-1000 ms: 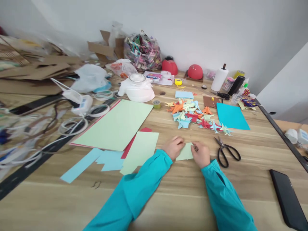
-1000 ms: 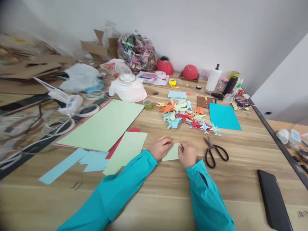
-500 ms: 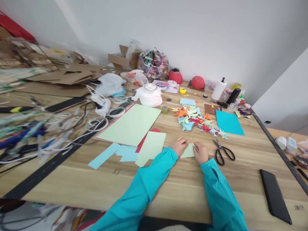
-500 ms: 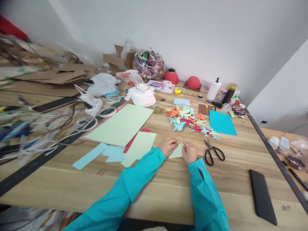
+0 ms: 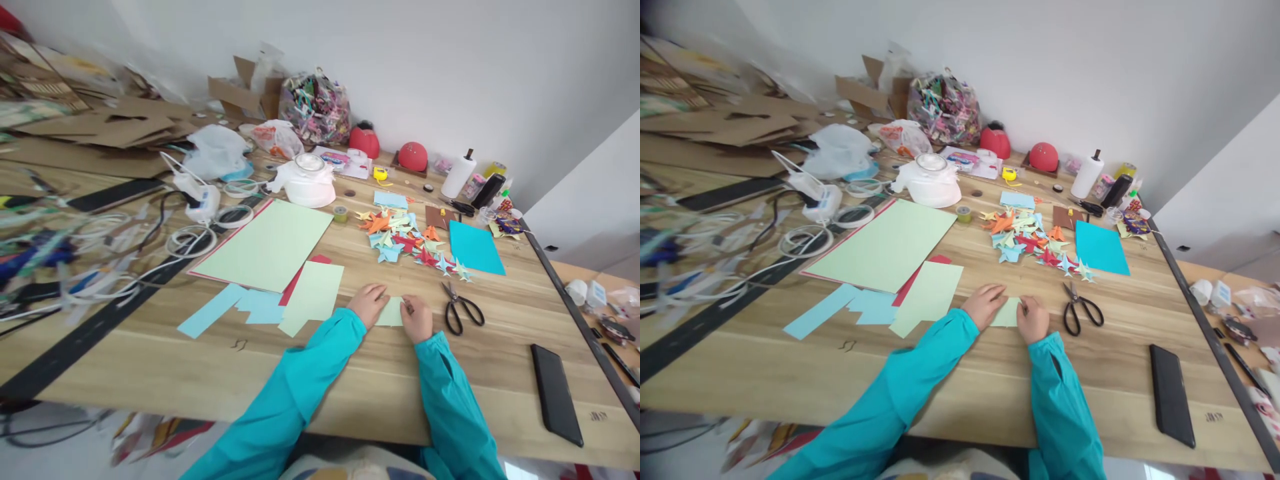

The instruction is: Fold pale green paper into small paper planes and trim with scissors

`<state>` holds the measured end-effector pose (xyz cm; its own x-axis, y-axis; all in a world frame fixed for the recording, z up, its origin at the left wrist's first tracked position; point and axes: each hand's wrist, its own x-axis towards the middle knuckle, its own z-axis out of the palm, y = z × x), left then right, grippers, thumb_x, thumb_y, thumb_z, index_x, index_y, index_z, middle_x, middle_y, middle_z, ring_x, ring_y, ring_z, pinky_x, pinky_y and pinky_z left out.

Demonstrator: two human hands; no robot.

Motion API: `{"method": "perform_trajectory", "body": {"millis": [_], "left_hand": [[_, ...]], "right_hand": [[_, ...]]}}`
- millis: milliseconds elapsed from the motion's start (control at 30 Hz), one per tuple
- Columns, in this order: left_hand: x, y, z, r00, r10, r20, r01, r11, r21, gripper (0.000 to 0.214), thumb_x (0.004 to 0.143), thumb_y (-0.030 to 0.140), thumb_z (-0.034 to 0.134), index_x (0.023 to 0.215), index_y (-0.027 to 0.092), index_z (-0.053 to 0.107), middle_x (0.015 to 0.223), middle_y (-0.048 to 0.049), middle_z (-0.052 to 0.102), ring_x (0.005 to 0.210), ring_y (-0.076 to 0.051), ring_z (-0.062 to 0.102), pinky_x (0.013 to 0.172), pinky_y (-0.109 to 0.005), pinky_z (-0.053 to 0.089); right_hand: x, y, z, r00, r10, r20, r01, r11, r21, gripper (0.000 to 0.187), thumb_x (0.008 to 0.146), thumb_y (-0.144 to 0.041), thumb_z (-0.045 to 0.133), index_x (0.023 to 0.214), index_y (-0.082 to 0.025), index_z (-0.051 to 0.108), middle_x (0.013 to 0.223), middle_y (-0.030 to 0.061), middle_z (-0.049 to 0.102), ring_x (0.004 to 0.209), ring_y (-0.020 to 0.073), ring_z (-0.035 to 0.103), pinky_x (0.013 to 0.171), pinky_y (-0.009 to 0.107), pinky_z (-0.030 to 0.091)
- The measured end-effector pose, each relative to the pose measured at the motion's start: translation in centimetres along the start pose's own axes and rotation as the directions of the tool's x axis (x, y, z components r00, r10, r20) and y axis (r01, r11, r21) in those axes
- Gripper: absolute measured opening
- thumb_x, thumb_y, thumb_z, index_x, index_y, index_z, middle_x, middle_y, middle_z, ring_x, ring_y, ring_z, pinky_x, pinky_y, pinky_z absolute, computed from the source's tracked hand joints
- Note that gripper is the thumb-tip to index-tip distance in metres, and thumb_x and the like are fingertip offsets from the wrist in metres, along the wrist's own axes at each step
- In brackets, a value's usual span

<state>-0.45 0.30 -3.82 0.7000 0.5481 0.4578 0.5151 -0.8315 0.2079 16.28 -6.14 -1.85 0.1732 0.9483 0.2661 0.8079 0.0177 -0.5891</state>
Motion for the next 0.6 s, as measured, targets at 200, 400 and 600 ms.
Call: {"method": "perform_trajectory", "body": {"millis": [200,400,600], "left_hand": [[0.0,0.1,-0.2,1.000,0.010,-0.014,-0.010,1.000,-0.001,0.027,0.078,0.015,0.048,0.101,0.017,0.063,0.114,-0.0140,0.057,0.110,-0.023,0.048,0.090,-0.045,0.044],[0.0,0.4,-0.9,1.000,0.004,-0.012,-0.004,1.000,-0.004,0.027,0.079,0.015,0.046,0.100,0.018,0.064,0.112,-0.0142,0.058,0.108,-0.024,0.048,0.088,-0.047,0.045],[0.2,0.6,-1.1,1.000,0.009,-0.024,-0.008,1.000,0.028,0.026,0.080,0.015,0.046,0.099,0.016,0.064,0.110,-0.0148,0.058,0.106,-0.024,0.048,0.087,-0.045,0.045]], "right_hand": [[0.0,-0.1,0.0,1.000,0.007,0.012,-0.008,1.000,0.009,0.026,0.078,-0.026,0.044,0.091,-0.016,0.064,0.074,0.0048,0.065,0.062,0.0142,0.056,0.060,0.024,0.044],[0.0,-0.9,-0.5,1.000,0.000,0.025,0.001,1.000,-0.026,0.023,0.079,-0.025,0.045,0.089,-0.017,0.064,0.076,0.0047,0.064,0.064,0.0146,0.056,0.061,0.023,0.043],[-0.1,-1.6,-0.8,0.999,-0.022,0.030,0.025,0.992,-0.126,0.021,0.081,-0.023,0.044,0.085,-0.019,0.064,0.080,0.0051,0.063,0.070,0.0155,0.056,0.061,0.023,0.040]]}}
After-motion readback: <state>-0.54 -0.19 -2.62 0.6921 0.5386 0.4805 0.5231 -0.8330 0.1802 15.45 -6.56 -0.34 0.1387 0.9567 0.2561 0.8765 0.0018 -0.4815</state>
